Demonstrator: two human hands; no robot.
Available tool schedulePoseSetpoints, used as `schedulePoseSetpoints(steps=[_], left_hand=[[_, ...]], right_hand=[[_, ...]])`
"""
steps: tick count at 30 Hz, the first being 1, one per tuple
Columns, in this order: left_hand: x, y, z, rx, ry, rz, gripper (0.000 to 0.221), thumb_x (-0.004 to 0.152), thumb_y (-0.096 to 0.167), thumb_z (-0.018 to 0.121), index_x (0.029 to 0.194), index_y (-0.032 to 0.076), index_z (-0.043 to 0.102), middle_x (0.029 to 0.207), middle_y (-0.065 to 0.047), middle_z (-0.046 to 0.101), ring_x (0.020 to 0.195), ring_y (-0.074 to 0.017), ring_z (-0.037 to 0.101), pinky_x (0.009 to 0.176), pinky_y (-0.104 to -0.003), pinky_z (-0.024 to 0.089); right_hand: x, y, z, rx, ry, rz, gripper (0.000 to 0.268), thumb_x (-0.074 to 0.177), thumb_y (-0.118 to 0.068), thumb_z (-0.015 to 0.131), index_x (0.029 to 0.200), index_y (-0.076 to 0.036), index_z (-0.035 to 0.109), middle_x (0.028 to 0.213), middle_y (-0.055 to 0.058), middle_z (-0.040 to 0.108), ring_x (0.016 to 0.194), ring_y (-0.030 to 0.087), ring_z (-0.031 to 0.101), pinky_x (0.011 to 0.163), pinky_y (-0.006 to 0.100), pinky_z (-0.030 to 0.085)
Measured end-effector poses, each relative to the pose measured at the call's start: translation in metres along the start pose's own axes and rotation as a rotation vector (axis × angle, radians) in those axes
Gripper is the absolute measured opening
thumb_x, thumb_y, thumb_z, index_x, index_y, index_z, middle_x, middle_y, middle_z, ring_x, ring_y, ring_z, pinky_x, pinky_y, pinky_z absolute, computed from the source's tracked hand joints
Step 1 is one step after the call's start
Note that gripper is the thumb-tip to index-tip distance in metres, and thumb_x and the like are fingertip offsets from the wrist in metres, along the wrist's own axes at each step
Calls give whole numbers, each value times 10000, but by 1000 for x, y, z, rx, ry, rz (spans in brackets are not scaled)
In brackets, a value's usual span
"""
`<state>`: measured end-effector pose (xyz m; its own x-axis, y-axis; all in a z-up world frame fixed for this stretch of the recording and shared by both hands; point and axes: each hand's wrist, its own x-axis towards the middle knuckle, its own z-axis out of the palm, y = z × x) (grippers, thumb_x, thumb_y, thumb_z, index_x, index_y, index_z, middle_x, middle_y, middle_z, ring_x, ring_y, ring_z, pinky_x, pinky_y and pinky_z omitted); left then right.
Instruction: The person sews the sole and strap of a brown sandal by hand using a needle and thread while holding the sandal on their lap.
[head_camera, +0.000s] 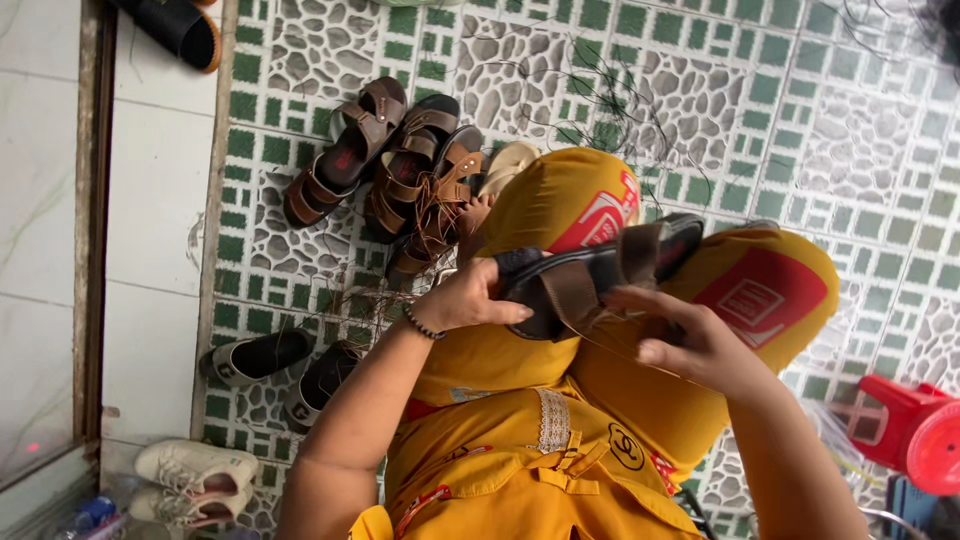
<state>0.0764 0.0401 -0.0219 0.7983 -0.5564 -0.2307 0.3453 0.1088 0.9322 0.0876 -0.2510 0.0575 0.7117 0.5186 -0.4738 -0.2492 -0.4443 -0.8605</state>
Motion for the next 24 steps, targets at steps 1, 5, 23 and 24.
schedulePoseSetpoints(steps=[1,5,23,24], left_hand=[[4,0,3,-14,46,-33,434,676,101,826,1070,5,670,964,-87,711,901,-153,618,780,-310,540],[16,16,1,-86,19,-63,474,638,113,860,1064,13,677,928,-110,727,858,-164,673,751,-302,567],[24,-20,-9,-221,-218,145,631,785,166,736,1329,13,455,1328,-93,536,1234,-206,514,1109,-343,397],[23,-17,-9,-265,-202,78,667,792,152,722,1370,8,422,1310,-76,540,1184,-162,524,1038,-305,441]], right_hand=[[19,-9,0,94,-93,9,599,706,-398,721,1172,-33,632,890,44,678,673,76,578,556,212,453],[60,-16,3,365,-384,69,549,676,-383,810,1011,31,677,496,116,645,439,100,556,341,202,395],[-8,-11,-1,-1196,-150,-128,563,802,-370,610,1304,-135,508,1302,48,576,897,203,699,587,354,658],[-17,-9,-2,-1306,-110,-183,537,814,-250,583,1331,-149,481,1352,20,533,860,201,643,512,350,616]])
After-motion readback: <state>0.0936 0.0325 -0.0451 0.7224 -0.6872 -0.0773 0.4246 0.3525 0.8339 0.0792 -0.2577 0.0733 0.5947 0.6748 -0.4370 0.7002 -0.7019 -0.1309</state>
